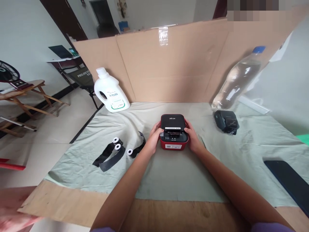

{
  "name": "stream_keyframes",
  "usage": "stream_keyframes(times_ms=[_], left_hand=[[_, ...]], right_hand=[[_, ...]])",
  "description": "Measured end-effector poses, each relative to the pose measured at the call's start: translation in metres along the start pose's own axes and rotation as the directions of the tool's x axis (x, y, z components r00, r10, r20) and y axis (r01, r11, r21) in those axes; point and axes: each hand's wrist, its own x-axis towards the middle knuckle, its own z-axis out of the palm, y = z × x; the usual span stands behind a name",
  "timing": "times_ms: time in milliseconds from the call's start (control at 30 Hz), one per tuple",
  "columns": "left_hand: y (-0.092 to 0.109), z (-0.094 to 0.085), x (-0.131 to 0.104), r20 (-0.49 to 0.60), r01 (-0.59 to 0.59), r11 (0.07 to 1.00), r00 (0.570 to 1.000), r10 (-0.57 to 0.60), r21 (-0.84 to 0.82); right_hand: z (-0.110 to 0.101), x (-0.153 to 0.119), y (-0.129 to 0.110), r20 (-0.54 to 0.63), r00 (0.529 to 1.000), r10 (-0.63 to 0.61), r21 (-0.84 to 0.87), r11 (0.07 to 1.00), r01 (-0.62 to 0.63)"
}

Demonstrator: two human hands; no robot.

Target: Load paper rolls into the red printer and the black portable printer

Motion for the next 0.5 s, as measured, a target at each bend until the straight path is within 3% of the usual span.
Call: stream_keyframes(times_ms=[233, 500], left_hand=[[0.0013, -0.0007, 0.0003, -0.004, 0.031, 0.999, 1.000, -0.030, 0.045], [0.0038, 0.0017, -0.0039, -0.002, 0.021, 0.998, 1.000, -0.021, 0.054]], right_hand=[[0.0015, 0.0001, -0.0033, 0.022, 0.998, 0.059, 0.045, 0.997, -0.060], [0.0055, 0.0042, -0.0056, -0.047, 0.997, 0.056, 0.013, 0.998, -0.055]])
